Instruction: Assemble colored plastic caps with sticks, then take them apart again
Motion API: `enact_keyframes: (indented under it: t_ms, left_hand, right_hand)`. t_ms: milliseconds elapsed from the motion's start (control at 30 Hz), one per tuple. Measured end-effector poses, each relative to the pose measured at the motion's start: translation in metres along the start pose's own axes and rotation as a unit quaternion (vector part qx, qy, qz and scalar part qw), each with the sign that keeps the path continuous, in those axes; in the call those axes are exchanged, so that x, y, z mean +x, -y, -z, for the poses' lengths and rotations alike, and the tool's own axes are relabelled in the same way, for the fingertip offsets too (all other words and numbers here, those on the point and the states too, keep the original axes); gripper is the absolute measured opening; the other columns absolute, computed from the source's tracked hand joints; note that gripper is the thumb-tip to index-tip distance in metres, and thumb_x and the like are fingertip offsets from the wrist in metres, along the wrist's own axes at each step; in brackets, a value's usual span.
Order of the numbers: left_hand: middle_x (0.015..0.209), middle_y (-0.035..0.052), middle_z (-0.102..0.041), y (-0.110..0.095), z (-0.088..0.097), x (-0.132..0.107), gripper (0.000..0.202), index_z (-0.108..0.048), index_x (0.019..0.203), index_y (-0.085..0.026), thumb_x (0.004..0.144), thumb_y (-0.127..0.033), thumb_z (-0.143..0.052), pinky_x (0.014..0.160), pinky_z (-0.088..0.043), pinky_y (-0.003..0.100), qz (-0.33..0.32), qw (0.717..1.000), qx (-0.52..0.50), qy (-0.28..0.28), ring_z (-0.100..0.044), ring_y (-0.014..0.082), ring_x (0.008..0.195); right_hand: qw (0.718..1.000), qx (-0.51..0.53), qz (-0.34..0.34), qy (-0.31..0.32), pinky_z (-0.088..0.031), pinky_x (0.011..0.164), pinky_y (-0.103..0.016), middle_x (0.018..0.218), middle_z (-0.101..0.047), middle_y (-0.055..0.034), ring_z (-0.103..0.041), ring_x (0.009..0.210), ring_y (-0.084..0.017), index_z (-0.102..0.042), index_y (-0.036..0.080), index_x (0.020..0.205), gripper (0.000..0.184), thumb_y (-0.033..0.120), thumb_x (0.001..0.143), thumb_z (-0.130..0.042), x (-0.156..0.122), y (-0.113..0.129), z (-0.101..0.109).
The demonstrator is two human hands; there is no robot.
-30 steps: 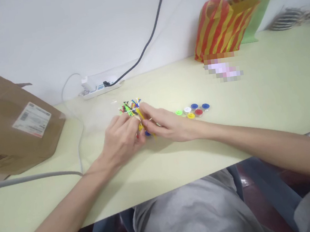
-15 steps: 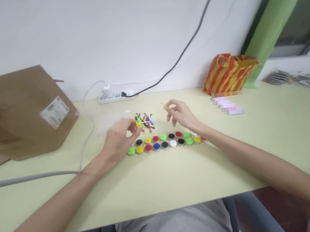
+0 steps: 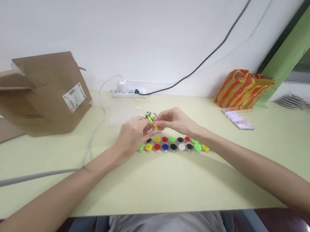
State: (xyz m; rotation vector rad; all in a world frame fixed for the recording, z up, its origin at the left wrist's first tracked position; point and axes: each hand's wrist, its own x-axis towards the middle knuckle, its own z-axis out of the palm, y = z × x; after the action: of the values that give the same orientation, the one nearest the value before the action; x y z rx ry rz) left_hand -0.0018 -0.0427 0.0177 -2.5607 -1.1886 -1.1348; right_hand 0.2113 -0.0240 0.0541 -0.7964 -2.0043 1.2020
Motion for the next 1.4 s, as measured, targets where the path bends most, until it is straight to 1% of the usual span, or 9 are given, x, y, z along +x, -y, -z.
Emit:
enact_keyframes:
  t_ms: [100, 233, 467, 600, 700, 767, 833, 1067, 1400]
  left_hand:
    - [0.064, 0.0007, -0.059, -0.003, -0.001, 0.000, 0.045, -0.063, 0.078, -0.018, 0.098, -0.058, -0.058, 0.061, -0.038, 0.029, -0.037, 0.999, 0.015, -0.008, -0.054, 0.0161, 0.060]
    - [0.063, -0.0007, -0.059, -0.010, -0.003, 0.000, 0.045, -0.060, 0.078, -0.020, 0.097, -0.061, -0.058, 0.061, -0.037, 0.030, -0.082, 0.997, 0.015, 0.007, -0.052, 0.0154, 0.058]
    - [0.069, -0.0013, -0.062, -0.013, -0.005, 0.003, 0.042, -0.062, 0.098, -0.021, 0.094, -0.064, -0.061, 0.067, -0.044, 0.031, -0.072, 0.997, -0.022, 0.030, -0.061, 0.0187, 0.065]
    - [0.073, -0.0008, -0.065, -0.015, -0.003, 0.003, 0.033, -0.062, 0.117, -0.024, 0.099, -0.052, -0.059, 0.075, -0.049, 0.035, -0.065, 0.997, -0.025, 0.026, -0.069, 0.0232, 0.078]
    - [0.075, -0.0006, -0.068, -0.016, 0.000, 0.004, 0.027, -0.060, 0.123, -0.025, 0.101, -0.039, -0.054, 0.079, -0.051, 0.036, -0.057, 0.998, -0.024, 0.017, -0.070, 0.0226, 0.079]
    - [0.075, -0.0009, -0.069, -0.014, 0.001, 0.004, 0.029, -0.059, 0.127, -0.025, 0.101, -0.034, -0.052, 0.077, -0.052, 0.034, -0.053, 0.998, -0.022, 0.014, -0.068, 0.0212, 0.075]
    - [0.078, -0.0001, -0.070, -0.010, 0.001, 0.004, 0.030, -0.059, 0.129, -0.025, 0.101, -0.032, -0.051, 0.075, -0.051, 0.033, -0.053, 0.998, -0.016, 0.015, -0.067, 0.0200, 0.073]
    - [0.080, -0.0034, -0.071, -0.001, -0.001, 0.004, 0.031, -0.061, 0.128, -0.030, 0.098, -0.027, -0.055, 0.064, -0.046, 0.029, -0.035, 0.999, 0.005, 0.020, -0.066, 0.0181, 0.068]
    - [0.080, -0.0035, -0.070, 0.000, 0.001, 0.004, 0.028, -0.063, 0.125, -0.030, 0.098, -0.028, -0.056, 0.063, -0.044, 0.030, -0.050, 0.999, 0.007, 0.021, -0.063, 0.0182, 0.066]
  right_hand:
    - [0.999, 0.040, -0.020, -0.019, -0.058, 0.080, -0.036, 0.088, -0.077, -0.0074, -0.071, 0.080, -0.020, -0.076, 0.014, 0.094, 0.038, 0.047, 0.076, -0.084, -0.010, -0.001, 0.000]
    - [0.999, 0.032, -0.017, -0.029, -0.058, 0.073, -0.035, 0.085, -0.075, -0.0056, -0.068, 0.071, -0.017, -0.073, 0.015, 0.089, 0.034, 0.046, 0.078, -0.083, -0.021, -0.005, 0.000]
    - [0.991, -0.105, 0.063, -0.057, -0.055, 0.071, -0.031, 0.087, -0.073, -0.0043, -0.063, 0.071, -0.014, -0.069, 0.015, 0.088, 0.004, 0.016, 0.089, -0.064, -0.027, 0.007, 0.006]
    - [0.970, -0.193, 0.071, -0.130, -0.054, 0.072, -0.033, 0.091, -0.074, -0.0066, -0.066, 0.074, -0.017, -0.069, 0.016, 0.092, 0.005, 0.018, 0.091, -0.064, -0.049, 0.015, 0.048]
    - [0.912, -0.347, 0.071, -0.207, -0.051, 0.076, -0.035, 0.093, -0.073, -0.0077, -0.066, 0.082, -0.021, -0.070, 0.018, 0.092, 0.008, 0.020, 0.094, -0.062, -0.081, 0.005, 0.098]
    - [0.868, -0.457, 0.024, -0.193, -0.048, 0.076, -0.036, 0.094, -0.073, -0.0084, -0.065, 0.082, -0.021, -0.070, 0.019, 0.090, 0.013, 0.017, 0.094, -0.058, -0.102, -0.010, 0.127]
    - [0.850, -0.504, -0.030, -0.149, -0.047, 0.075, -0.035, 0.098, -0.074, -0.0098, -0.066, 0.082, -0.021, -0.071, 0.018, 0.089, 0.017, 0.014, 0.092, -0.055, -0.119, -0.027, 0.144]
    - [0.928, -0.342, -0.140, -0.036, -0.050, 0.073, -0.034, 0.095, -0.075, -0.0077, -0.067, 0.084, -0.020, -0.071, 0.019, 0.091, 0.014, 0.021, 0.088, -0.057, -0.135, -0.048, 0.140]
    - [0.947, -0.276, -0.162, 0.011, -0.047, 0.069, -0.030, 0.084, -0.073, -0.0041, -0.064, 0.076, -0.016, -0.071, 0.018, 0.089, 0.016, 0.024, 0.091, -0.057, -0.144, -0.036, 0.147]
